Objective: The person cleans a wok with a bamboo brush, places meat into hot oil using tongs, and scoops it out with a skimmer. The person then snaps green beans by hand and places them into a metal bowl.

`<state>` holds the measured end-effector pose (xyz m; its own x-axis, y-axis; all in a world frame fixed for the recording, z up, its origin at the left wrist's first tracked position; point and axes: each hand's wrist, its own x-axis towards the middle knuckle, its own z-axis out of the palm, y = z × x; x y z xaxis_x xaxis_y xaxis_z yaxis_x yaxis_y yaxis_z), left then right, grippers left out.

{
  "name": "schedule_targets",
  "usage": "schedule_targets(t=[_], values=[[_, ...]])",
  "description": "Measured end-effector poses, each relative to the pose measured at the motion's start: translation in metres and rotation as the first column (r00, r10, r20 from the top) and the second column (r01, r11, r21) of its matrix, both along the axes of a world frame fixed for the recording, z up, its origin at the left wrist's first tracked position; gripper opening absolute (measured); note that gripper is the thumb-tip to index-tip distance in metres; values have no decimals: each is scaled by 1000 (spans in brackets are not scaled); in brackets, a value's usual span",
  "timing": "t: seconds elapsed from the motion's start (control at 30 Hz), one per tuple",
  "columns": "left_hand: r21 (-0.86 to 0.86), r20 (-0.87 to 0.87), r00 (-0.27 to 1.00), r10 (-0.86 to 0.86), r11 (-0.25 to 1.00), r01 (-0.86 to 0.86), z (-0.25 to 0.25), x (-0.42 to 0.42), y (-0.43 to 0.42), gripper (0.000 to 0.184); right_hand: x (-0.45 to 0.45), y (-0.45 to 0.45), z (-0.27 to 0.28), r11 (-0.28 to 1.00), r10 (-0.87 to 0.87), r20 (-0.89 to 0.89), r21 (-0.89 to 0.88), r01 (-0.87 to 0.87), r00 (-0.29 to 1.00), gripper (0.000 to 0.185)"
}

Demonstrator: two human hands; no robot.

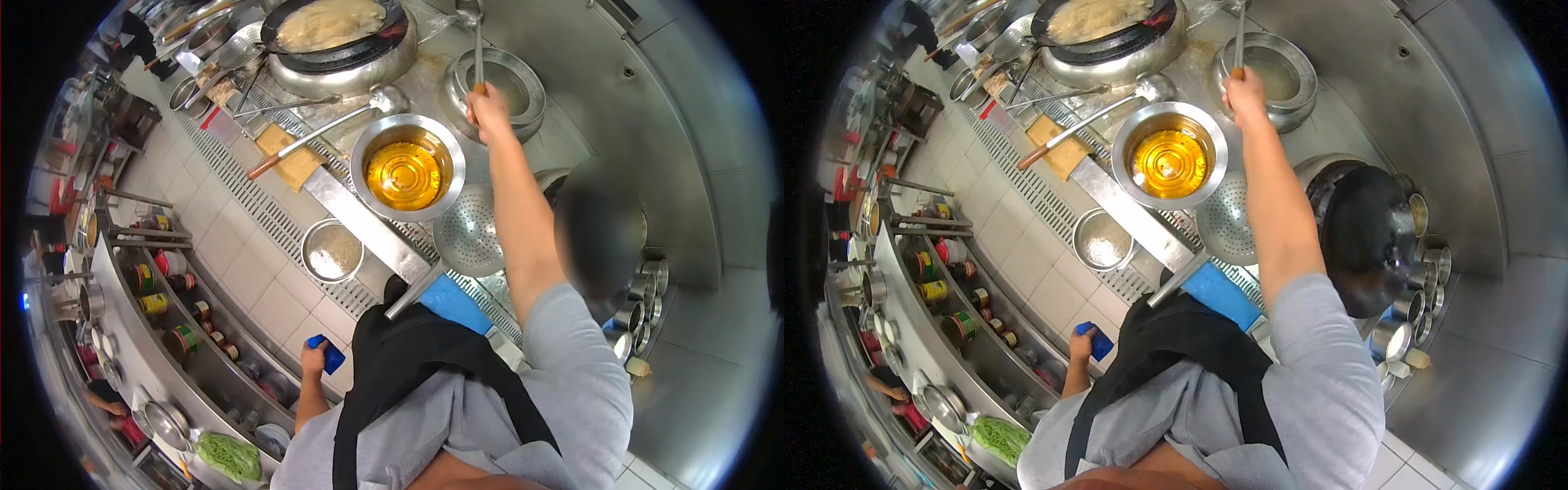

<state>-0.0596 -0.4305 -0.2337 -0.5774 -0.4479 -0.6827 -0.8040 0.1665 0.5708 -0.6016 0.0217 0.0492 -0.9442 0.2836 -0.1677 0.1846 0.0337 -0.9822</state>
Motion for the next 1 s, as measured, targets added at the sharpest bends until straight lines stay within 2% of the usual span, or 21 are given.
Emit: schedule_targets(t=[0.13,0.27,0.37,0.4,0.43,0.47,0.57,0.7,0.73,0.83,0.93,1.0], values=[[-6,0,999,-41,999,41,-7,-6,3,46,77,26,-19,985,-103,-51,137,109,993,17],[-45,104,979,-177,982,183,-6,-13,0,50,101,44,-40,961,-183,35,218,171,983,14],[-80,129,961,-245,963,257,-25,-12,-9,52,92,47,-18,990,-138,272,53,128,952,8],[-120,114,960,-255,956,268,-26,-13,-10,52,84,54,-19,966,-112,256,-196,166,960,8],[-160,97,960,-261,948,274,-25,-15,-10,52,73,62,-21,883,-89,232,-433,184,969,8],[-123,81,964,-254,957,262,-26,-17,-10,52,66,70,-24,744,-69,200,-642,184,977,9],[-32,32,977,-211,977,212,-19,-27,-8,51,63,71,5,581,4,144,-805,115,990,10],[12,-18,986,-165,986,165,1,-27,3,47,60,55,29,581,-81,27,-811,69,996,10],[18,-27,986,-162,987,162,2,-22,3,47,58,50,41,615,-118,-34,-787,46,992,9],[11,3,993,-120,993,119,-21,-2,-4,46,34,56,63,693,-51,-50,-721,0,997,9],[-6,60,993,-105,994,106,-14,16,-7,46,14,63,79,883,-17,-3,-470,13,1000,9],[-41,96,988,-120,991,125,-8,23,-11,45,15,64,77,981,-33,-5,-192,32,999,9]])
